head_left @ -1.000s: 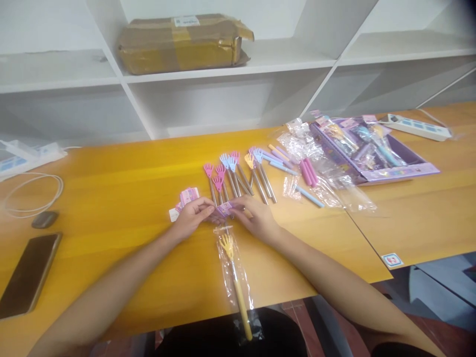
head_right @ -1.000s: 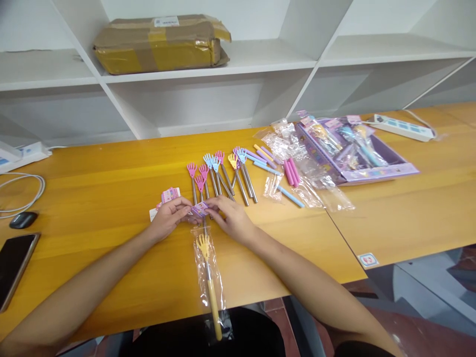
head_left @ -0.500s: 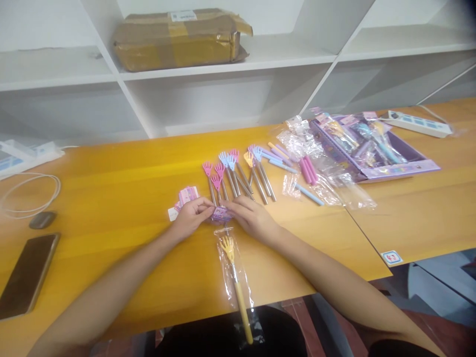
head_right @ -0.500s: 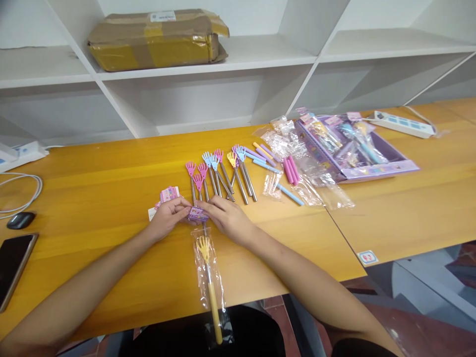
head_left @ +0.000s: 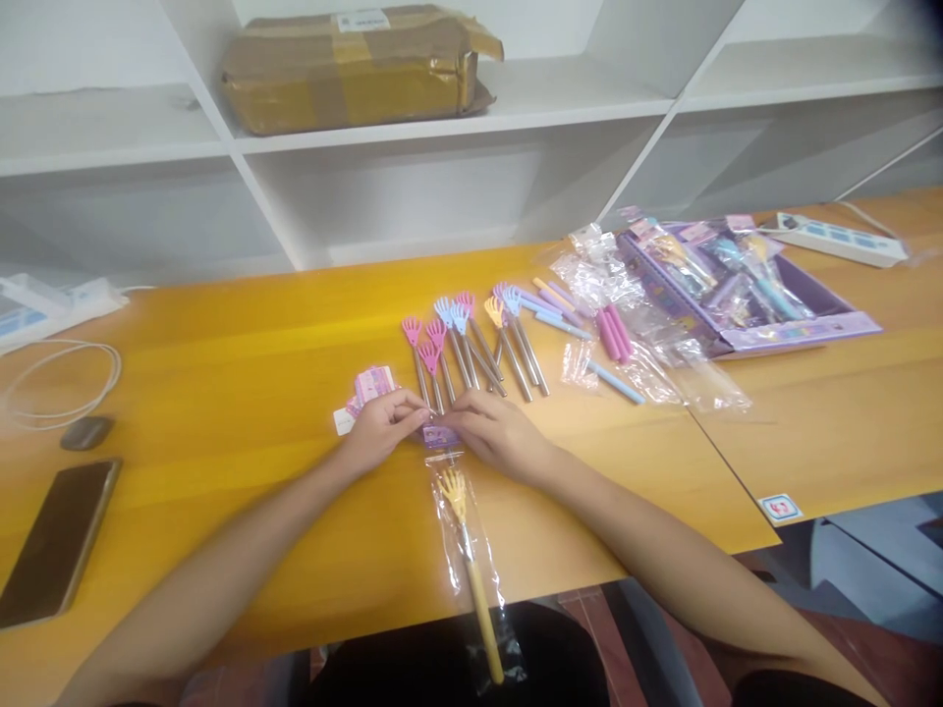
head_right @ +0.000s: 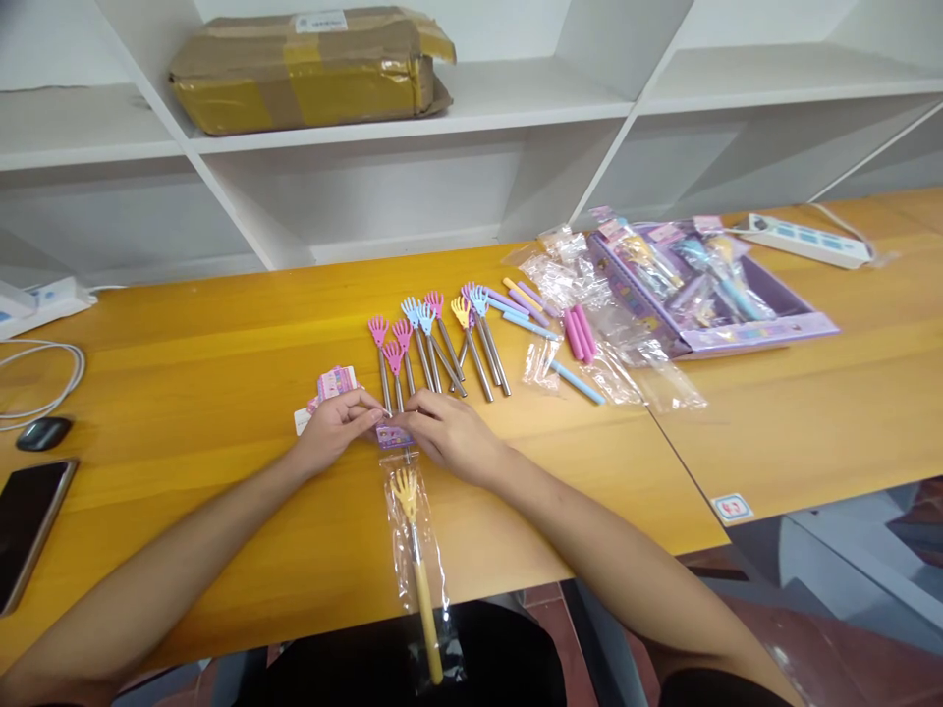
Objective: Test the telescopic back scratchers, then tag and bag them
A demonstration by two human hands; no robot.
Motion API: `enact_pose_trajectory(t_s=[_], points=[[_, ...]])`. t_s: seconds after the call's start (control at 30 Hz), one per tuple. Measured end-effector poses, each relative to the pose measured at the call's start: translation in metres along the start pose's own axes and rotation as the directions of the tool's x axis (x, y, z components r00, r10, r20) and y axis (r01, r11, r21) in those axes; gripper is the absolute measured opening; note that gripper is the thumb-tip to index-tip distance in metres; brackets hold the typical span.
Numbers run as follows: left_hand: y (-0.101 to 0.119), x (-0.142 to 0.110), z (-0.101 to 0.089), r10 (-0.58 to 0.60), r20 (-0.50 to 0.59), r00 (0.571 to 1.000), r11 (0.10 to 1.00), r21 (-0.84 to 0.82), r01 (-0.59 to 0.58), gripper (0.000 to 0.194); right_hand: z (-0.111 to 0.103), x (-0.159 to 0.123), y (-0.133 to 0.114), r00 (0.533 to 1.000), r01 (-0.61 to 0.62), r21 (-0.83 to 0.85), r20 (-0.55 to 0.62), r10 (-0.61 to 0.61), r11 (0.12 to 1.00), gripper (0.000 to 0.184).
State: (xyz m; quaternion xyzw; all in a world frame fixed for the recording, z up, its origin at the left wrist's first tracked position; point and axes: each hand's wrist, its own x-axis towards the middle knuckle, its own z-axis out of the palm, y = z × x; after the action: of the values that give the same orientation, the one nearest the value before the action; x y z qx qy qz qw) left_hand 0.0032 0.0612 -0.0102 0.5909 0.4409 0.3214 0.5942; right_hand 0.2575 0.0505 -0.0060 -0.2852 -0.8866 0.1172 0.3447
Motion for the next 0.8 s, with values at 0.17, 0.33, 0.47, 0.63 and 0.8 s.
enact_pose_trajectory(t_s=[0.17, 0.33, 0.47, 0.63, 0.8], points=[[0.000, 0.000, 0.001, 0.009, -0.023, 1.000, 0.999, -0.042, -0.010, 0.034, -0.002, 0.001, -0.004, 1.000, 0.001, 0.044, -0.006, -0.001, 0.999, 0.036], [-0.001, 0.000, 0.002, 0.015, -0.029, 0.999, 0.995, -0.096, -0.018, 0.033, -0.005, 0.001, -0.007, 1.000, -0.005, 0.052, -0.015, 0.006, 0.999, 0.039], [-0.001, 0.000, 0.002, 0.008, -0.047, 0.999, 0.995, -0.097, -0.012, 0.035, -0.006, 0.002, -0.008, 1.000, 0.007, 0.065, 0.008, -0.008, 0.998, 0.040], [-0.002, 0.000, 0.001, 0.008, -0.059, 0.998, 0.996, -0.092, -0.014, 0.036, -0.005, 0.003, -0.009, 1.000, -0.016, 0.023, 0.022, 0.015, 1.000, 0.034], [-0.003, 0.000, 0.002, 0.006, -0.059, 0.998, 0.994, -0.107, -0.013, 0.036, -0.007, 0.004, -0.011, 0.996, -0.081, -0.024, -0.028, 0.081, 0.996, 0.022]])
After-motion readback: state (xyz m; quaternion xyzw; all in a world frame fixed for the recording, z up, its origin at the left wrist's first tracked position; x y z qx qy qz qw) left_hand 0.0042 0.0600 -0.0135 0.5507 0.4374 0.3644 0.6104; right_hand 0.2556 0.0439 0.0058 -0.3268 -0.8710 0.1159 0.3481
